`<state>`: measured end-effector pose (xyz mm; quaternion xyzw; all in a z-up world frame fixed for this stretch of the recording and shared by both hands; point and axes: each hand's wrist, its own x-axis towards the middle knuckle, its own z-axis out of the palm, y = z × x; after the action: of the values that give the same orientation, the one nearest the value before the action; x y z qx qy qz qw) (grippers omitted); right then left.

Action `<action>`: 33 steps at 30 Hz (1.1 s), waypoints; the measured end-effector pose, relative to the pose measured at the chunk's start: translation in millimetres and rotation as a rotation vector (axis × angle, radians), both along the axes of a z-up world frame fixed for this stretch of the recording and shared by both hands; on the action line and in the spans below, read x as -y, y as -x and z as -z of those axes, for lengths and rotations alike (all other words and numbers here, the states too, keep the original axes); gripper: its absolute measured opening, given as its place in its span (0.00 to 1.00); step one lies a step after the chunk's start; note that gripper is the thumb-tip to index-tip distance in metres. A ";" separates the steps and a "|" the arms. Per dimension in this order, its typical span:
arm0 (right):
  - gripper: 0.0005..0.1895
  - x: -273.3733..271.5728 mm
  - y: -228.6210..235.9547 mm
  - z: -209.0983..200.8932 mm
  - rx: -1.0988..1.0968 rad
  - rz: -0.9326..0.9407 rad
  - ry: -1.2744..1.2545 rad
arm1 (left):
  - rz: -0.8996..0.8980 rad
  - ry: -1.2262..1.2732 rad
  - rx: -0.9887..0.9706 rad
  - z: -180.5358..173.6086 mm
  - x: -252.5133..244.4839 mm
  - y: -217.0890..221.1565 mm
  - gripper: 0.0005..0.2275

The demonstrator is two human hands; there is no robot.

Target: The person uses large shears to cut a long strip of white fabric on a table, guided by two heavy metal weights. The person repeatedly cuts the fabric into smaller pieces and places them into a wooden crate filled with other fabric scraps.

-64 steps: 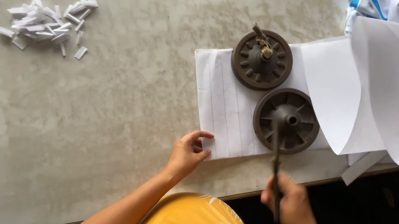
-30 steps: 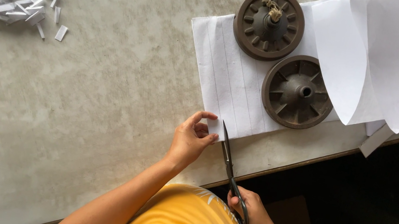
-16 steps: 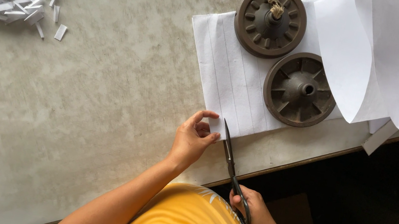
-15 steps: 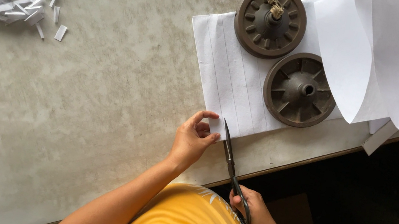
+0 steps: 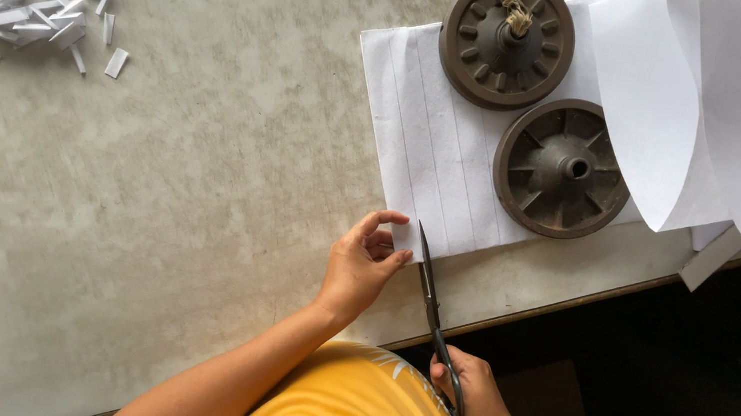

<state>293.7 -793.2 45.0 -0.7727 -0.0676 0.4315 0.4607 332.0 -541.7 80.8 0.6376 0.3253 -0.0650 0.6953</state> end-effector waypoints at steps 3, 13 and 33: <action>0.34 0.9 1.7 1.7 -0.003 0.022 -0.022 | 0.005 -0.064 0.030 2.5 2.4 3.0 0.14; 0.31 0.4 5.2 5.2 0.003 0.048 -0.025 | 0.041 -0.261 0.236 17.0 6.7 8.4 0.18; 0.30 -24.9 -14.8 -16.9 -0.137 0.129 -0.032 | 0.037 -0.229 0.241 21.0 6.0 10.2 0.18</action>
<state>308.5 -768.2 61.9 -0.7364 0.0071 0.4518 0.5034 321.7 -547.7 59.8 0.7216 0.2330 0.0368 0.6509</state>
